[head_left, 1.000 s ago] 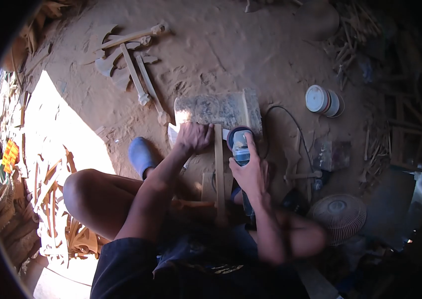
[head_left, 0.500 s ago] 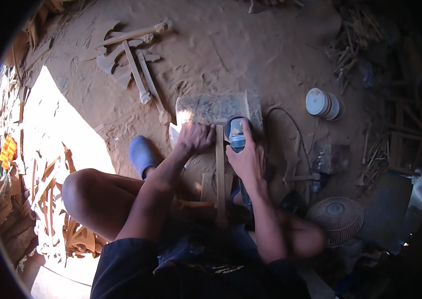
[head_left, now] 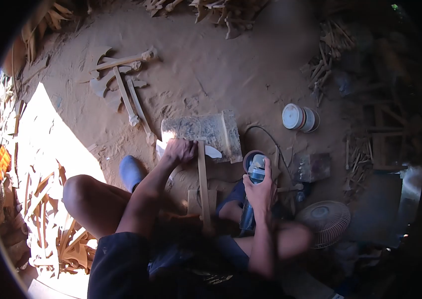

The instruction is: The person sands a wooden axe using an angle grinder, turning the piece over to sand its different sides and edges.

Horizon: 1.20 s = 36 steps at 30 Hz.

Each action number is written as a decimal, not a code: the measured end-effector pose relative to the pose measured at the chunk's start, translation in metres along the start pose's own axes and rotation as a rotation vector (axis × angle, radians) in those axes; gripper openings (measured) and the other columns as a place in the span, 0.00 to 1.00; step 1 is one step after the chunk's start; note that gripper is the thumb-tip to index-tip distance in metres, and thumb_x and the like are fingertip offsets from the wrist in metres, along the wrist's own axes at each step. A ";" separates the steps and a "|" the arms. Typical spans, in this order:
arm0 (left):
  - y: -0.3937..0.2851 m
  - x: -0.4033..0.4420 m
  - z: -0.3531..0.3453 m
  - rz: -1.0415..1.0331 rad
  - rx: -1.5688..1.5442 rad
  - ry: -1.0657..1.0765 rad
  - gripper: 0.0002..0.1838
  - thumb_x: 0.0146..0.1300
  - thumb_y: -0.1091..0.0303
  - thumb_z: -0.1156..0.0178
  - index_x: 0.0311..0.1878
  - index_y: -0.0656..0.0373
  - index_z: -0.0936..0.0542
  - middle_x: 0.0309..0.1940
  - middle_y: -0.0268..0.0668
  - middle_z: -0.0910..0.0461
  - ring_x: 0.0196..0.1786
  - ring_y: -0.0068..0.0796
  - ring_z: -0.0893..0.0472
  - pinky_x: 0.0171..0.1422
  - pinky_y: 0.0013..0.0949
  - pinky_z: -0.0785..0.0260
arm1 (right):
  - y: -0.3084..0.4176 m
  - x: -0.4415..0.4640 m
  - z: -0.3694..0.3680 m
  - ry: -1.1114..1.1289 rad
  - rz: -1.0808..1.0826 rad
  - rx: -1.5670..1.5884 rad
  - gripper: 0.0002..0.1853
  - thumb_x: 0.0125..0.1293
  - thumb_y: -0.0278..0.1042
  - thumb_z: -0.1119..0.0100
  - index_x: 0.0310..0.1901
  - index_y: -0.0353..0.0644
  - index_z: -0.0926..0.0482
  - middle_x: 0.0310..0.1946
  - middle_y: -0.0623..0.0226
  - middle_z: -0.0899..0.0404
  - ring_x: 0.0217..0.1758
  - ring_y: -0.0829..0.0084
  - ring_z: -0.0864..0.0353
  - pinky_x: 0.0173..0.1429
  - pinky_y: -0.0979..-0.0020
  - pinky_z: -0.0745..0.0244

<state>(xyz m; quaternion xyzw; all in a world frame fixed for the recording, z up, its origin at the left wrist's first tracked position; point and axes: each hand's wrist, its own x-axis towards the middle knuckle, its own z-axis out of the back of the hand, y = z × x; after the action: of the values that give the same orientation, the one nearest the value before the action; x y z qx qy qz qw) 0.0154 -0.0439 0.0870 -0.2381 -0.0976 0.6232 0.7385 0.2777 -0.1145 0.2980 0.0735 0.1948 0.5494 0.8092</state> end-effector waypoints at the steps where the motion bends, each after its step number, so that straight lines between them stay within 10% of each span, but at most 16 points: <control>1: -0.002 0.003 0.007 0.001 -0.012 -0.002 0.28 0.83 0.49 0.58 0.39 0.51 0.11 0.28 0.47 0.12 0.34 0.54 0.12 0.37 0.55 0.25 | -0.001 -0.001 0.009 -0.037 0.052 0.069 0.49 0.60 0.41 0.25 0.83 0.58 0.39 0.56 0.41 0.13 0.59 0.40 0.13 0.65 0.47 0.20; 8: -0.012 0.013 0.109 -0.147 0.062 -0.225 0.25 0.78 0.40 0.44 0.38 0.52 0.16 0.23 0.44 0.15 0.29 0.49 0.14 0.34 0.51 0.26 | -0.042 0.016 0.029 -0.178 0.410 0.532 0.48 0.58 0.34 0.20 0.79 0.38 0.35 0.67 0.48 0.21 0.66 0.58 0.17 0.69 0.58 0.21; 15: -0.036 -0.006 0.118 -0.214 0.141 -0.181 0.18 0.76 0.44 0.40 0.41 0.48 0.15 0.25 0.41 0.14 0.31 0.46 0.12 0.35 0.48 0.25 | -0.072 0.023 -0.005 0.487 -0.109 1.601 0.32 0.65 0.27 0.29 0.71 0.42 0.27 0.57 0.54 0.18 0.58 0.62 0.14 0.60 0.58 0.14; 20: -0.014 -0.014 0.060 -0.337 0.290 -0.028 0.27 0.67 0.41 0.32 0.61 0.47 0.20 0.33 0.40 0.12 0.38 0.48 0.11 0.41 0.52 0.24 | -0.044 0.023 -0.008 0.309 -0.219 1.933 0.22 0.71 0.43 0.31 0.62 0.45 0.22 0.39 0.61 0.15 0.37 0.61 0.11 0.41 0.58 0.12; 27: -0.010 -0.018 0.030 -0.067 0.217 0.145 0.35 0.61 0.44 0.27 0.66 0.50 0.26 0.38 0.45 0.11 0.43 0.51 0.10 0.47 0.55 0.22 | -0.047 0.029 -0.032 0.422 -0.260 1.454 0.23 0.73 0.61 0.33 0.52 0.50 0.21 0.34 0.64 0.16 0.30 0.68 0.13 0.34 0.65 0.16; 32: -0.011 -0.033 0.002 -0.041 0.114 0.170 0.31 0.60 0.45 0.28 0.60 0.52 0.22 0.36 0.45 0.10 0.42 0.52 0.10 0.44 0.54 0.21 | -0.036 0.033 -0.067 -0.204 0.190 0.534 0.53 0.54 0.51 0.18 0.75 0.35 0.37 0.55 0.48 0.16 0.57 0.47 0.13 0.62 0.49 0.20; 36: -0.013 -0.023 0.014 -0.108 0.144 0.174 0.26 0.57 0.48 0.27 0.53 0.54 0.19 0.35 0.46 0.11 0.41 0.53 0.10 0.44 0.54 0.21 | -0.023 0.030 -0.081 -0.079 0.402 0.581 0.55 0.56 0.44 0.22 0.82 0.42 0.44 0.68 0.39 0.22 0.67 0.43 0.18 0.67 0.49 0.22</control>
<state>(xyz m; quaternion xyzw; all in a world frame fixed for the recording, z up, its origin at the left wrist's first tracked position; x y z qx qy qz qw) 0.0157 -0.0643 0.1091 -0.2320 -0.0007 0.5651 0.7917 0.2756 -0.1035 0.2094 0.3586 0.2931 0.6162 0.6370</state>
